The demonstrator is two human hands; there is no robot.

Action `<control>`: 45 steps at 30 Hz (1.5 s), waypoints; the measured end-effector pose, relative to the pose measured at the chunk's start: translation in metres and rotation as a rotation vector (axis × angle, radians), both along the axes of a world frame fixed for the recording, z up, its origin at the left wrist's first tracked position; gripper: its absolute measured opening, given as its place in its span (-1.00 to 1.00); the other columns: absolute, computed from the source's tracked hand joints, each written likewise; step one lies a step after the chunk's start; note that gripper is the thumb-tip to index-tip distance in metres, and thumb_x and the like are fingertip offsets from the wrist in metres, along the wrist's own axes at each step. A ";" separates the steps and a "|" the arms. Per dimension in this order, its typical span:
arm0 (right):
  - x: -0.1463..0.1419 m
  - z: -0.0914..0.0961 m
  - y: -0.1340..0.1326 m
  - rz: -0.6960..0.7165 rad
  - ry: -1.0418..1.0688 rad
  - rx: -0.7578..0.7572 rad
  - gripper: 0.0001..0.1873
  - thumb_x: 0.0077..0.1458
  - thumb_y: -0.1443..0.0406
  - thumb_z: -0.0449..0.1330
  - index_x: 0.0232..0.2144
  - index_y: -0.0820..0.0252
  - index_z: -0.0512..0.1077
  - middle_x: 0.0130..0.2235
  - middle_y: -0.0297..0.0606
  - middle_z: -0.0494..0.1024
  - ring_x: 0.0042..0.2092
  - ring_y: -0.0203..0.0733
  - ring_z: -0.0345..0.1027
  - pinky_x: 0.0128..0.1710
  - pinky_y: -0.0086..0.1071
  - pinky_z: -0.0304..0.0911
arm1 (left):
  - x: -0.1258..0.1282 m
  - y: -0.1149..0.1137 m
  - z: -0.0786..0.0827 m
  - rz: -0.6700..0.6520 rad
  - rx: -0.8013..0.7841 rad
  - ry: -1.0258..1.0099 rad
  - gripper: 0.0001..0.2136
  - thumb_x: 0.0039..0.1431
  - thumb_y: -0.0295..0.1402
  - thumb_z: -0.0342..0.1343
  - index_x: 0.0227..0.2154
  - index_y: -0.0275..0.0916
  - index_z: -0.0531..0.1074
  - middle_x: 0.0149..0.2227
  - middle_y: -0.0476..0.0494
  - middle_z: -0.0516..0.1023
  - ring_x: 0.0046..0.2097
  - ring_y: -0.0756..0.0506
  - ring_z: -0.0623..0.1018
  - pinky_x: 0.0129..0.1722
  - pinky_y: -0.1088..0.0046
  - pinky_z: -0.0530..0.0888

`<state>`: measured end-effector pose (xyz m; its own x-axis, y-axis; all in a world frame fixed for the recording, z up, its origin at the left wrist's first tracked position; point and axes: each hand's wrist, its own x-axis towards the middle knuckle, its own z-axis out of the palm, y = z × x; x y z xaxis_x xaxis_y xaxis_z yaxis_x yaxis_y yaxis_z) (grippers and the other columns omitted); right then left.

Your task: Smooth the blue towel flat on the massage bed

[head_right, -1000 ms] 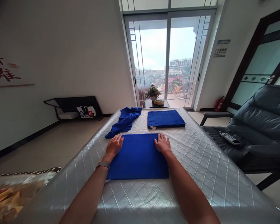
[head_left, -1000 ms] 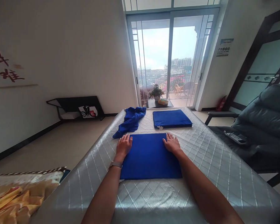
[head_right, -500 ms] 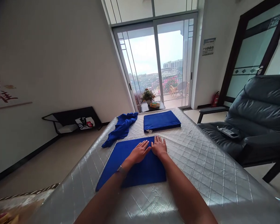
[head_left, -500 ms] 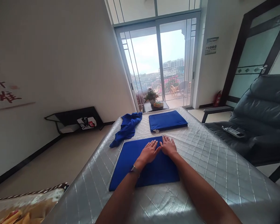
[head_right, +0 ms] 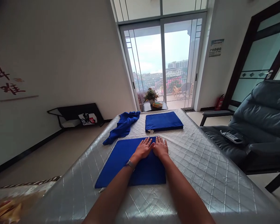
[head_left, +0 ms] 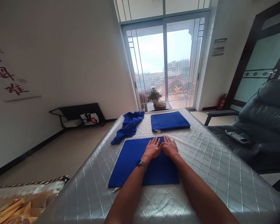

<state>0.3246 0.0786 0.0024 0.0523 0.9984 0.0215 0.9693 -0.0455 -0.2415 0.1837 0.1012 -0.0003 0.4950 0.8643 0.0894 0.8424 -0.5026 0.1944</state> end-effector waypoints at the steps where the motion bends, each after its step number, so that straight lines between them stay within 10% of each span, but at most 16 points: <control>1: -0.001 0.001 0.000 -0.008 0.011 0.002 -0.32 0.35 0.18 -0.28 0.42 0.34 -0.08 0.45 -0.19 -0.12 0.44 -0.14 -0.30 0.39 -0.10 -0.39 | -0.008 0.002 -0.001 0.012 -0.006 0.014 -0.24 0.36 0.11 -0.53 0.38 -0.31 0.05 0.43 -0.27 0.00 0.44 -0.18 -0.03 0.40 0.11 -0.06; 16: 0.000 0.005 0.001 -0.028 -0.015 -0.047 -0.31 0.35 0.14 -0.30 0.43 0.30 -0.12 0.46 -0.23 -0.16 0.45 -0.16 -0.33 0.39 -0.14 -0.44 | -0.179 0.021 -0.012 0.342 0.000 0.083 -0.25 0.38 0.10 -0.46 0.39 -0.38 0.00 0.43 -0.36 -0.05 0.43 -0.24 -0.01 0.38 0.09 0.04; 45: -0.006 0.013 -0.002 -0.058 -0.131 -0.066 -0.32 0.36 0.14 -0.33 0.43 0.31 -0.15 0.46 -0.22 -0.17 0.45 -0.21 -0.36 0.38 -0.18 -0.41 | -0.181 -0.001 -0.015 0.357 0.084 -0.008 -0.17 0.34 0.15 -0.50 0.36 -0.45 0.07 0.41 -0.43 0.03 0.42 -0.28 0.07 0.36 0.10 0.08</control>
